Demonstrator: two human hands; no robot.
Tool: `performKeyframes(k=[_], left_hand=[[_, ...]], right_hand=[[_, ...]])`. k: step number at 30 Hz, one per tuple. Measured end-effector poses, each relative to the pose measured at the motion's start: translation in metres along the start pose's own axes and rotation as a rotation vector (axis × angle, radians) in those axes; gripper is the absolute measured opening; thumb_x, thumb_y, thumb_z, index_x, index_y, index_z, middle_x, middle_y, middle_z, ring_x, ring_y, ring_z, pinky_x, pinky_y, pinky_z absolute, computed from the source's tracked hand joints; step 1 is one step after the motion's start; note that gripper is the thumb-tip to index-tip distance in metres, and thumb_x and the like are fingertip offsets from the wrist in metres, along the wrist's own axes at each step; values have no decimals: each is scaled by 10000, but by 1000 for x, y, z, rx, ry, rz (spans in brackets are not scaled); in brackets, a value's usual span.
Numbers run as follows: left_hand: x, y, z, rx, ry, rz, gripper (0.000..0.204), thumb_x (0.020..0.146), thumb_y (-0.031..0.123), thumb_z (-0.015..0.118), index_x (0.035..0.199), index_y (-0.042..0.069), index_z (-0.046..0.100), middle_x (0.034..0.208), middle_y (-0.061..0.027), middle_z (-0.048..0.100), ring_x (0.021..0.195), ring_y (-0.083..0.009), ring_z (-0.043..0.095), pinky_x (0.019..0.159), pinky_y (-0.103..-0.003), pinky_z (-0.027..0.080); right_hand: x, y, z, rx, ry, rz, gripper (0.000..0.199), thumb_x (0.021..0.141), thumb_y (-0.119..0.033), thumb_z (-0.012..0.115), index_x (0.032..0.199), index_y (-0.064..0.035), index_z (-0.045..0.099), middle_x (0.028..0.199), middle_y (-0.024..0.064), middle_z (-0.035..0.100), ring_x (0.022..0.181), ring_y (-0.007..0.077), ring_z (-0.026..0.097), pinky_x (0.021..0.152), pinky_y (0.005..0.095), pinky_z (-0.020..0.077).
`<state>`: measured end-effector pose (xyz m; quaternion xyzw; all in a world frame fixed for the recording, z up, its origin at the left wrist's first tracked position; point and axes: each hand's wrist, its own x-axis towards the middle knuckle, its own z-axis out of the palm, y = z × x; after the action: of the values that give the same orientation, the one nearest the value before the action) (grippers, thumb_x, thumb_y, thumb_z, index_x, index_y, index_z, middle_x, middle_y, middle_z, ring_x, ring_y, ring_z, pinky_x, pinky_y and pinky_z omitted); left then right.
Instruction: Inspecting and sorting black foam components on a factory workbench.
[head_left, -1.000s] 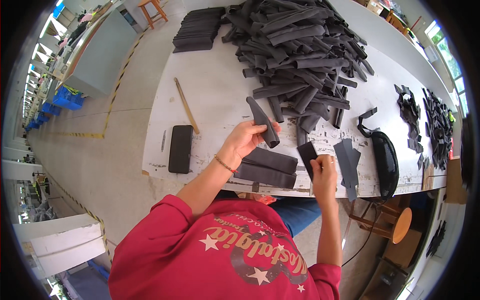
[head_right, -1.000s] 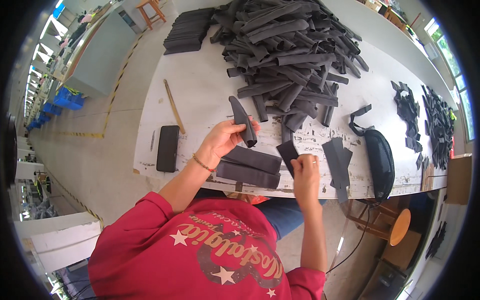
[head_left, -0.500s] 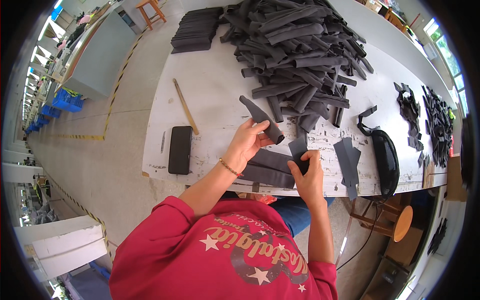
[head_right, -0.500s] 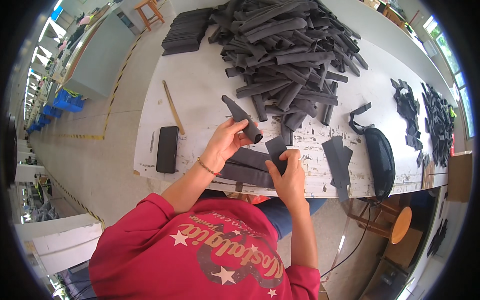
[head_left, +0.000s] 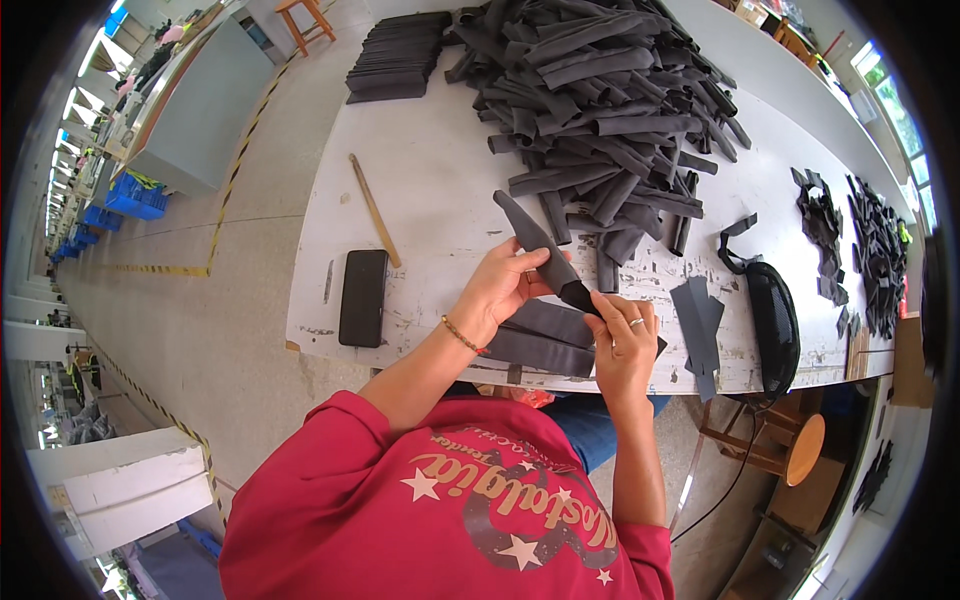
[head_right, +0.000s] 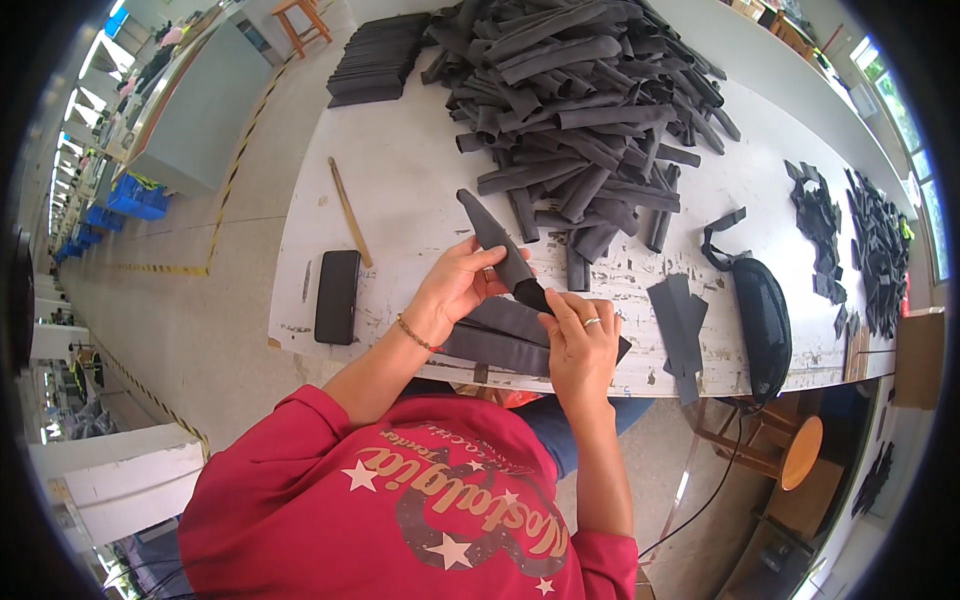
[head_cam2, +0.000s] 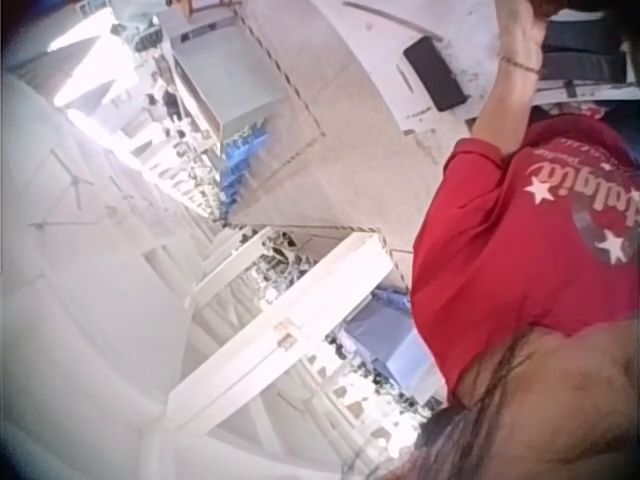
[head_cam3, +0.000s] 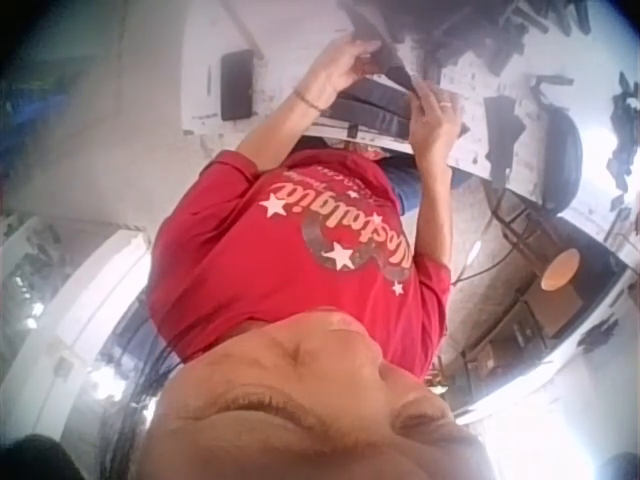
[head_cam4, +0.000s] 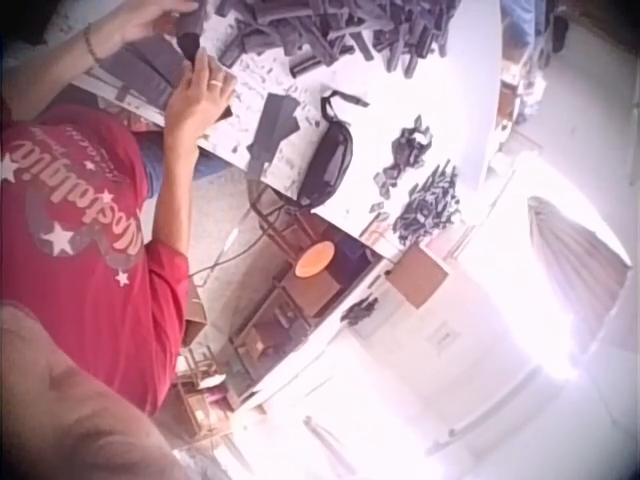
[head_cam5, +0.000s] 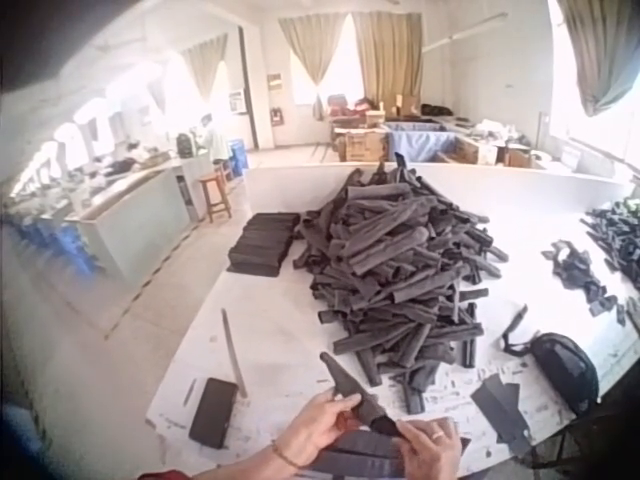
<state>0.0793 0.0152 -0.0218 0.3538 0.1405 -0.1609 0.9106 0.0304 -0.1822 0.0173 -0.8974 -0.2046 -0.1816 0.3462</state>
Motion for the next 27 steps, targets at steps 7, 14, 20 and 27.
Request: performKeyframes(k=[7,14,20,27], left_hand=[[-12,3,12,16,-17,21,217,952,76,526,1157,11,498,1123,-199,641,995,-300,668,830,-408,580],[-36,-2,44,104,-32,333,467,941,58,563,1345,32,331,1243,-228,564,1117,-308,612,918,-427,534],[-23,-4,44,89,-185,263,249,986,254,543,1102,39,589,923,-122,683,1167,-263,573,974,-397,465],[-28,-32,45,-17,-144,205,250,988,263,543,1057,29,596,980,-135,672,1120,-243,595,979,-397,465]], right_hand=[[5,-4,0,-258,44,-106,364,730,-66,739,1087,-72,671,982,18,640,881,231,568,765,383,410],[6,-15,13,-149,88,-47,571,736,-65,746,1272,-33,552,1087,106,601,947,301,539,810,428,410],[2,-40,29,44,91,43,429,761,-16,725,1132,-10,512,1118,205,547,963,379,529,838,448,426],[-1,-21,34,123,-13,-1,346,768,18,693,1061,-8,510,1034,197,553,920,394,541,787,463,444]])
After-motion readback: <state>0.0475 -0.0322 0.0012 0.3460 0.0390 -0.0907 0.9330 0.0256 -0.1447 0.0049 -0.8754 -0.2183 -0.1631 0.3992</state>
